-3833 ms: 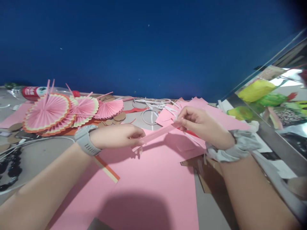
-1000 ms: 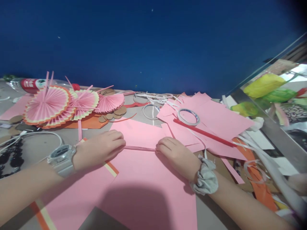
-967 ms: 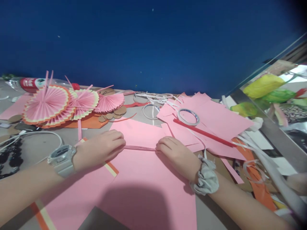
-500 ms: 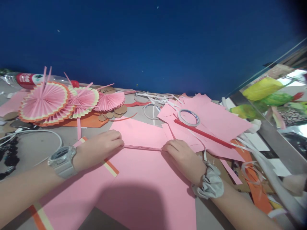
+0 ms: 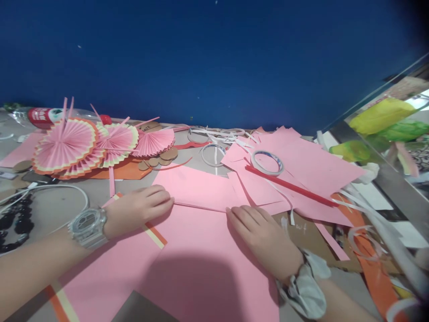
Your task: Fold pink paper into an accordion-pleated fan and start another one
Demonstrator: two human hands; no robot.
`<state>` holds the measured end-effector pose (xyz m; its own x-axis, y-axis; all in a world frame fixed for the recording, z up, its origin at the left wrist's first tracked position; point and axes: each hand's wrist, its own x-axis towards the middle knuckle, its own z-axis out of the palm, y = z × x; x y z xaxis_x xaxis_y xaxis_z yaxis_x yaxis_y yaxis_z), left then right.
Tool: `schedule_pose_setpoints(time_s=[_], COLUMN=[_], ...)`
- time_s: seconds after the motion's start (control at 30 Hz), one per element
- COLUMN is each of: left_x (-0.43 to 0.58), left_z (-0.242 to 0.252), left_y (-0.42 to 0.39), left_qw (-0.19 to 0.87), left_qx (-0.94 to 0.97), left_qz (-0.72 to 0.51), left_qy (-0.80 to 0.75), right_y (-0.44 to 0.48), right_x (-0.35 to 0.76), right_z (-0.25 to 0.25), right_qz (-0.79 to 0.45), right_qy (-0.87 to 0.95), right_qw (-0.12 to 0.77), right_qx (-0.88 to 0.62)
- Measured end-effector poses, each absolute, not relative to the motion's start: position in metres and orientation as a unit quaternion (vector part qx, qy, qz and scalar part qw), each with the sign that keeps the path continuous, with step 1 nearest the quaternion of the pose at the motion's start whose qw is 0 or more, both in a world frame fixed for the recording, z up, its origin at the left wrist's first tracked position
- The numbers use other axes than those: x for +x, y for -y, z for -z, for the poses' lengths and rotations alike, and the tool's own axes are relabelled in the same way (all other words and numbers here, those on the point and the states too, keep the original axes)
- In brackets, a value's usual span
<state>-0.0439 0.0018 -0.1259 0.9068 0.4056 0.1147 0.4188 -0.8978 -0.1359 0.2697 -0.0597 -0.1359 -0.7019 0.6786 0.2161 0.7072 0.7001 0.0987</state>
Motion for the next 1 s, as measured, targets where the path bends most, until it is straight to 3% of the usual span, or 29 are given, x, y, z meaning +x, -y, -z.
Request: schedule_pose_setpoints(time_s=[0.17,0.37,0.83,1.0], left_x=[-0.044,-0.046,0.011,0.013], left_z=[0.123,0.127,0.113,0.131], left_y=[0.015,0.039,0.007,0.008], left_qw=[0.114,0.097,-0.143,-0.190], left_qx=[-0.959,-0.940,-0.858,-0.859], left_qz=[0.054,-0.001,0.080,0.109], left_qy=[0.252,0.326,0.486,0.463], right_y=[0.079,0.087,0.086,0.068], right_x=[0.268,0.271,0.269,0.264], right_z=[0.136,0.144,0.150,0.140], right_qz=[0.088,0.045,-0.014,-0.120], right_qy=[0.904,0.882,0.865,0.809], right_qw=[0.028,0.037,0.113,0.196], right_qx=[-0.418,-0.468,-0.489,-0.541])
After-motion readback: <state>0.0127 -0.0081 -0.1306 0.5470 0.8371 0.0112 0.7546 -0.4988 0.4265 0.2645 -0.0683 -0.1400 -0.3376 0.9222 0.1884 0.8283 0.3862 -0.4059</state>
